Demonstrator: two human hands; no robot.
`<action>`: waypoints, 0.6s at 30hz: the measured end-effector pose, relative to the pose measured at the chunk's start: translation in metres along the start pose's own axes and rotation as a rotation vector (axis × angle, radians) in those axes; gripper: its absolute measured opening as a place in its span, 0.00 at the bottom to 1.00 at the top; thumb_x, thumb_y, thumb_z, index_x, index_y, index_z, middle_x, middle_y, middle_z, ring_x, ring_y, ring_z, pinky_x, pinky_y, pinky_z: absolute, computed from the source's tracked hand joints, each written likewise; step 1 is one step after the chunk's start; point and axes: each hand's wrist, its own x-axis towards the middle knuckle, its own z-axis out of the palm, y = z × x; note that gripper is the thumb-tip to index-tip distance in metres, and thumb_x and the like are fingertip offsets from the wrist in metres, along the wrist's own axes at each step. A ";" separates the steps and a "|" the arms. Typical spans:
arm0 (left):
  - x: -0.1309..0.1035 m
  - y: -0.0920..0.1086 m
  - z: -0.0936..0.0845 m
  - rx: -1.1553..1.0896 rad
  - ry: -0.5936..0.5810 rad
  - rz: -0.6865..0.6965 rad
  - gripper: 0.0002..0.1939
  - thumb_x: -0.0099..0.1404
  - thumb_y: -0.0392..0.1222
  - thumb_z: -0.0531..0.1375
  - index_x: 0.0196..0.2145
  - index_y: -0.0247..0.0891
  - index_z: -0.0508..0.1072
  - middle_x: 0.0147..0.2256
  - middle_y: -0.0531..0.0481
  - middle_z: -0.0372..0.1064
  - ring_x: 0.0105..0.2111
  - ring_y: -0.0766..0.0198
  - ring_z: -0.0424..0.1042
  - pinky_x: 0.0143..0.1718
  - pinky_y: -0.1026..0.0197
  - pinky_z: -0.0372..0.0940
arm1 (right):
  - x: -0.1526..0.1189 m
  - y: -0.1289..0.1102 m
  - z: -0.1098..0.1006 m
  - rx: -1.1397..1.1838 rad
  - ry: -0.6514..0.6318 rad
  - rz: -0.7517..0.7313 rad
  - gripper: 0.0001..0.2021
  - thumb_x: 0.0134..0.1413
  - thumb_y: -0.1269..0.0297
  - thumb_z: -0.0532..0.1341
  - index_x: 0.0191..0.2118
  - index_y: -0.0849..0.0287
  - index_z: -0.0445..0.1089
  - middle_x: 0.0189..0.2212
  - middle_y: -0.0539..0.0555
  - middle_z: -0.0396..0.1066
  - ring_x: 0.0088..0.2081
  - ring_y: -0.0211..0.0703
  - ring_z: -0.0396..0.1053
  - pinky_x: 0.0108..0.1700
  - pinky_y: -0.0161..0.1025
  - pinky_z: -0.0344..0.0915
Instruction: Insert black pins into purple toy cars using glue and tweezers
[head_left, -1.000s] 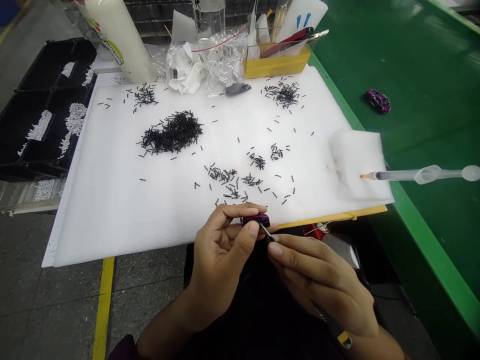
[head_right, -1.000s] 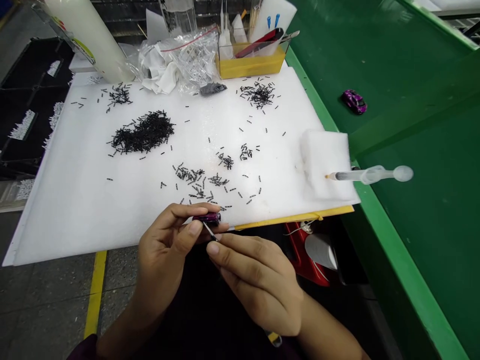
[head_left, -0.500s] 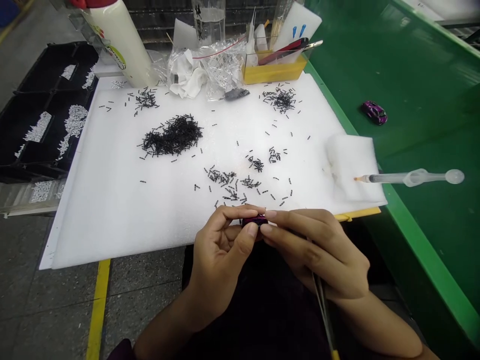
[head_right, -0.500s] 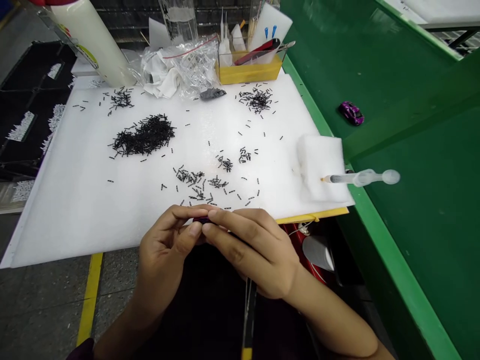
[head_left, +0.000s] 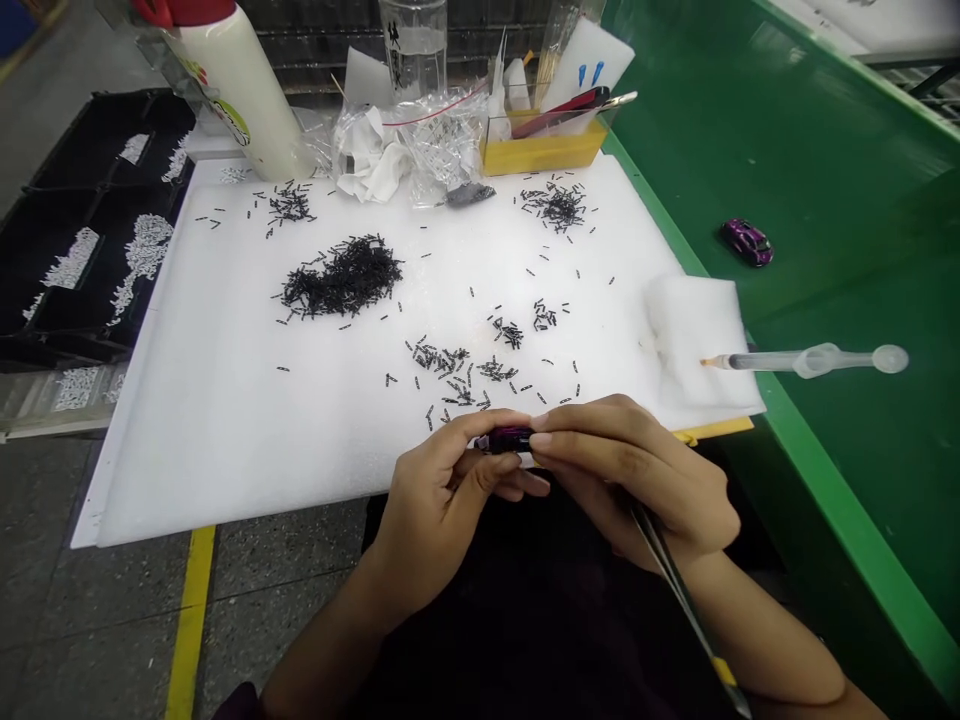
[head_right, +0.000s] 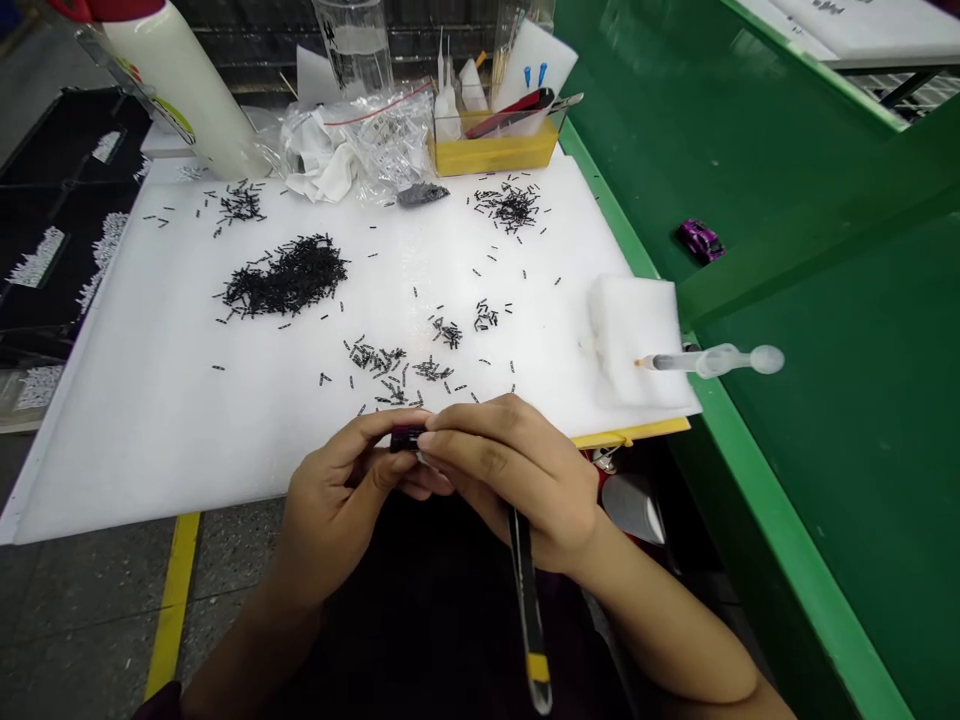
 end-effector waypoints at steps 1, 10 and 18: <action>0.001 0.002 -0.001 0.005 -0.020 0.001 0.11 0.78 0.45 0.65 0.55 0.45 0.84 0.33 0.50 0.85 0.35 0.56 0.88 0.39 0.61 0.83 | 0.002 -0.001 -0.001 0.015 0.004 0.012 0.18 0.63 0.82 0.67 0.55 0.58 0.78 0.44 0.58 0.83 0.40 0.44 0.83 0.38 0.39 0.83; 0.002 0.019 -0.002 0.054 -0.056 -0.022 0.08 0.79 0.45 0.64 0.51 0.50 0.85 0.25 0.59 0.81 0.25 0.63 0.85 0.34 0.66 0.80 | -0.007 -0.005 -0.004 -0.036 0.005 -0.039 0.21 0.62 0.84 0.66 0.59 0.67 0.78 0.49 0.61 0.81 0.44 0.44 0.80 0.42 0.38 0.82; -0.001 0.016 0.000 0.153 -0.032 0.056 0.09 0.79 0.45 0.64 0.52 0.47 0.85 0.24 0.59 0.82 0.26 0.61 0.86 0.38 0.63 0.80 | -0.010 -0.007 -0.003 0.290 0.031 0.293 0.18 0.65 0.77 0.69 0.56 0.53 0.81 0.46 0.52 0.78 0.44 0.37 0.79 0.43 0.32 0.79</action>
